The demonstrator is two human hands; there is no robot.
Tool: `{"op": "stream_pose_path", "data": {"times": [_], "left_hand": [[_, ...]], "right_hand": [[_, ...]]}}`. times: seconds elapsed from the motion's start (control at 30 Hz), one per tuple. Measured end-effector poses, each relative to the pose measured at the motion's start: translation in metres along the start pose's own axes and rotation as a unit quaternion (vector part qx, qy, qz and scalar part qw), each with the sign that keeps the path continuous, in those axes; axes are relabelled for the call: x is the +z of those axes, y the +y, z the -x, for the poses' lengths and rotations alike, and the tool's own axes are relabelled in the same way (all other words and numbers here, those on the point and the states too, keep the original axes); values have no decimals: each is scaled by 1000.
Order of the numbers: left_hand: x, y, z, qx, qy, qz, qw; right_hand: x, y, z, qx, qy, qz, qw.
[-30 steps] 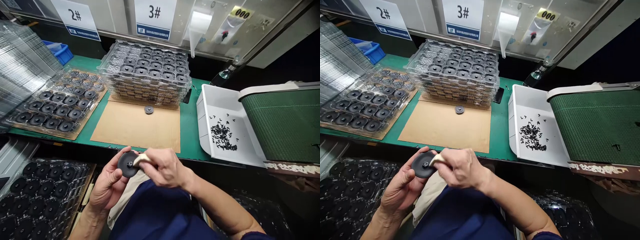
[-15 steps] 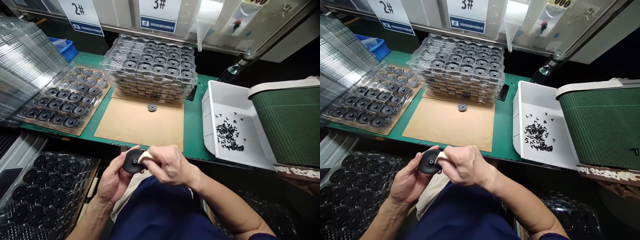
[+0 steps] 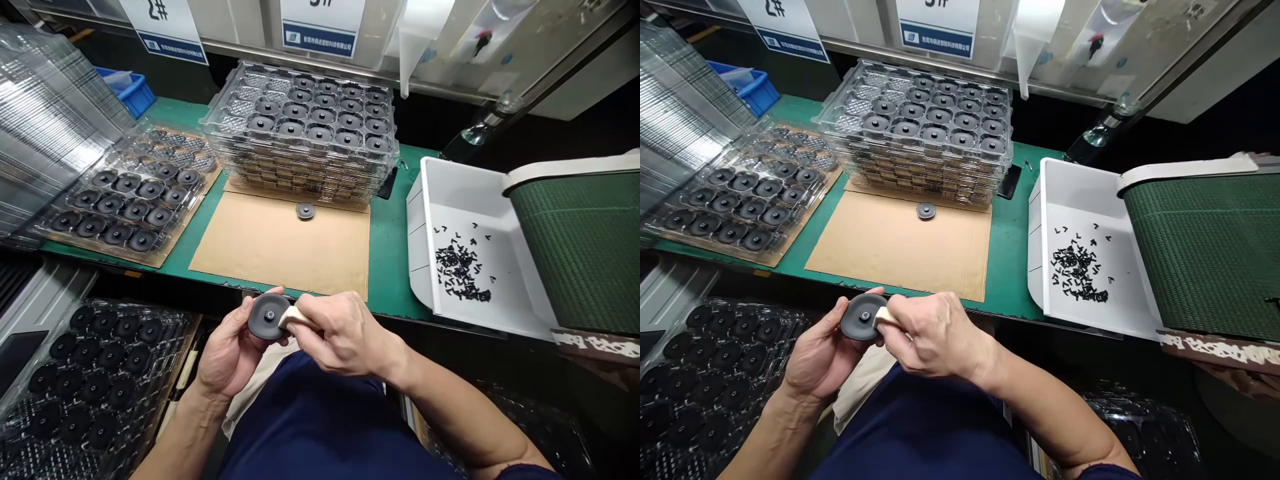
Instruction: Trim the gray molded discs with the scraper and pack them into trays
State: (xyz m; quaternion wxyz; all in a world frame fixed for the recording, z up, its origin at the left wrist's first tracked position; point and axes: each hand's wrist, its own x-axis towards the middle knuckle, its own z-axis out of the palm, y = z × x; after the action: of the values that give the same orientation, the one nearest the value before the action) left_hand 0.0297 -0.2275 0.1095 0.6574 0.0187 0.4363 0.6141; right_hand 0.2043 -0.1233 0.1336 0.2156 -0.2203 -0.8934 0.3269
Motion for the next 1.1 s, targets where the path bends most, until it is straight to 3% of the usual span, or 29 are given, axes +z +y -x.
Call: {"op": "stream_pose_path", "data": {"times": [0.1, 0.23, 0.37, 0.5, 0.63, 0.73, 0.93, 1.1], "left_hand": [[2, -1, -1, 7, -7, -4, 1000], [6, -3, -3, 70, 43, 8, 997], [13, -8, -3, 125, 49, -5, 991], [16, -11, -2, 170, 65, 6, 983], [11, -8, -1, 99, 3, -33, 995], [7, -6, -2, 57, -30, -53, 996], [10, -11, -7, 150, 68, -11, 986], [22, -17, -6, 245, 93, -28, 965]], "right_hand": [[1, -1, 1, 15, 28, 22, 999], [2, -1, 3, 11, 6, 26, 1000], [6, -3, 3, 24, 53, 32, 998], [10, -6, 1, 0, 54, 3, 999], [4, 1, -5, 7, 61, 5, 998], [0, 8, -8, -34, 61, 30, 997], [6, 1, -1, 21, 42, 26, 999], [9, -8, 0, 16, 53, 7, 998]]}}
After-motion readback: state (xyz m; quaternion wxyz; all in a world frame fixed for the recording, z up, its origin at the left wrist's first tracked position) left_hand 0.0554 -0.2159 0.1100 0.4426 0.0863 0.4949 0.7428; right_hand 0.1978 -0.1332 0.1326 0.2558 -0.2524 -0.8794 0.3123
